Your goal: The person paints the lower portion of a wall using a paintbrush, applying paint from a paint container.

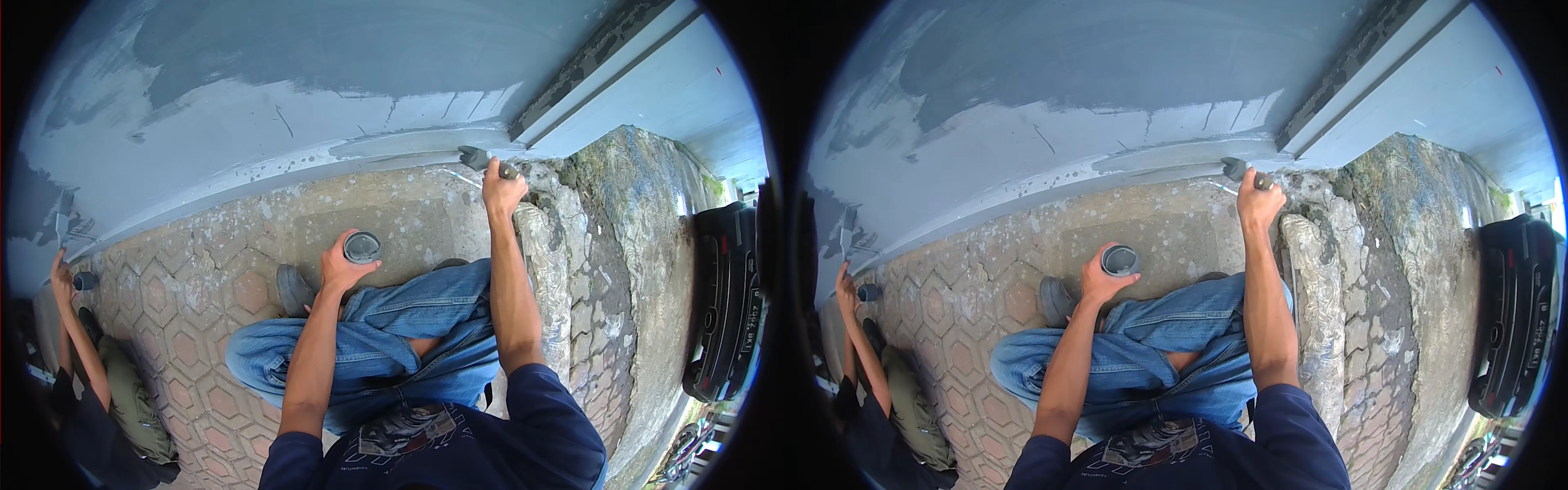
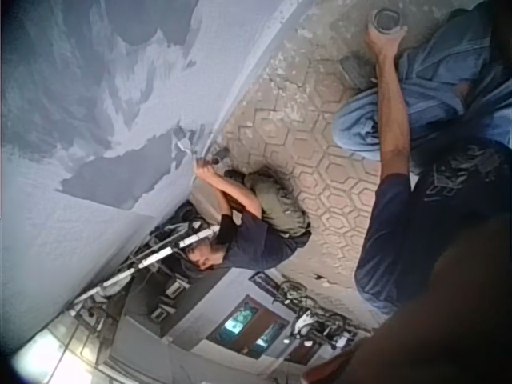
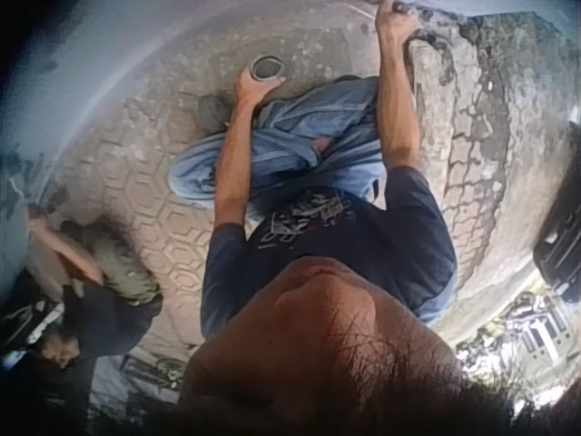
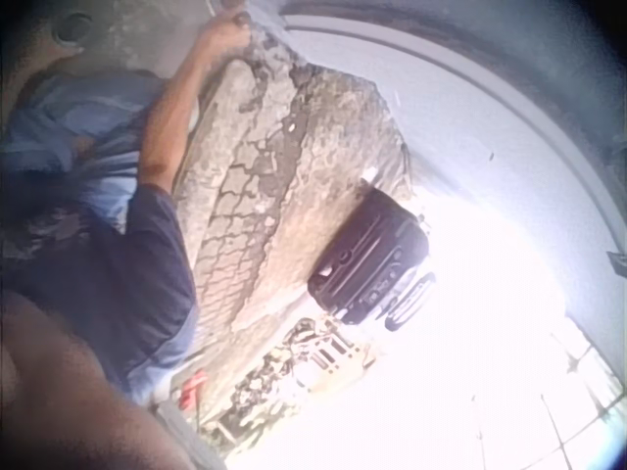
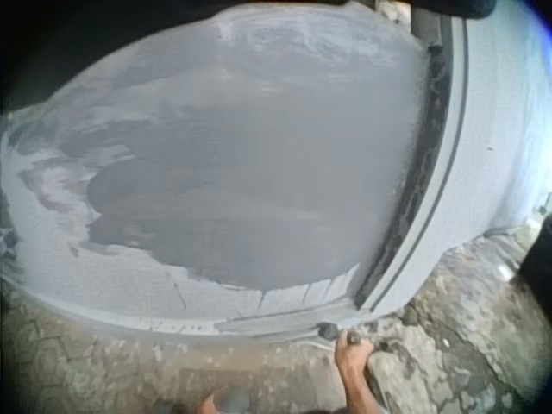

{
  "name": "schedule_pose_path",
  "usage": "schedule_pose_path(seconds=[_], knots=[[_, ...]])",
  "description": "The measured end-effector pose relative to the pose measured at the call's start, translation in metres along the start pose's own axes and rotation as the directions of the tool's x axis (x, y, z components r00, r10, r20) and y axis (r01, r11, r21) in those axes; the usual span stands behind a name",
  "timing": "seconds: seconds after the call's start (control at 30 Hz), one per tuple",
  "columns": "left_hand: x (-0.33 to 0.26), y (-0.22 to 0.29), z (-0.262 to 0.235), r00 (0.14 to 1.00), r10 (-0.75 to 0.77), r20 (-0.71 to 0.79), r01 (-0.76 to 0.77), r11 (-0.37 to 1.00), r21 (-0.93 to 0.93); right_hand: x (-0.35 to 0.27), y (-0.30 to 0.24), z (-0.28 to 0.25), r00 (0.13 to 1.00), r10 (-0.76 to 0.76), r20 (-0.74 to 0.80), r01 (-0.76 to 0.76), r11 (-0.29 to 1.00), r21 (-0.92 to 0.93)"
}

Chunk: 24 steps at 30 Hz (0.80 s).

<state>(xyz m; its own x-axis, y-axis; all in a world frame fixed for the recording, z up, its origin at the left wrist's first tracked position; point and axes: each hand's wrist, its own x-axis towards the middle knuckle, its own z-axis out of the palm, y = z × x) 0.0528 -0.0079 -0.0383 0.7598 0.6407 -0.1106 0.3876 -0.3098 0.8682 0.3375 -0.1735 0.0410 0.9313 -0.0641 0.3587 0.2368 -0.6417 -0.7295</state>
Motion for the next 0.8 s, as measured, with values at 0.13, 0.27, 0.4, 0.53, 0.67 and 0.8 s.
schedule_pose_path(seconds=[0.13,0.27,0.4,0.53,0.67,0.8], knots=[[0.000,-0.002,-0.001,1.000,-0.002,-0.010,0.002,1.000,0.012,-0.003,-0.007,-0.002,0.998,-0.057,-0.031,0.057,0.998,-0.015],[0.002,0.001,0.001,1.000,0.002,-0.002,-0.002,1.000,0.003,-0.010,-0.001,0.011,0.995,-0.061,0.079,0.051,0.990,0.129],[0.001,-0.001,-0.001,1.000,-0.004,-0.010,0.005,0.999,0.036,-0.013,-0.012,0.012,0.985,0.009,0.175,-0.046,0.977,0.209],[0.001,0.002,-0.002,1.000,-0.006,-0.009,0.007,0.999,0.038,0.009,0.002,0.012,0.997,-0.026,0.072,0.017,0.992,0.123],[-0.001,-0.003,-0.003,0.999,-0.011,-0.033,0.012,0.999,0.034,0.034,0.014,0.010,0.946,-0.295,-0.134,0.285,0.954,-0.094],[0.000,-0.004,0.002,1.000,-0.002,-0.031,0.002,1.000,0.014,0.047,0.028,0.016,0.856,-0.483,-0.183,0.432,0.864,-0.258]])
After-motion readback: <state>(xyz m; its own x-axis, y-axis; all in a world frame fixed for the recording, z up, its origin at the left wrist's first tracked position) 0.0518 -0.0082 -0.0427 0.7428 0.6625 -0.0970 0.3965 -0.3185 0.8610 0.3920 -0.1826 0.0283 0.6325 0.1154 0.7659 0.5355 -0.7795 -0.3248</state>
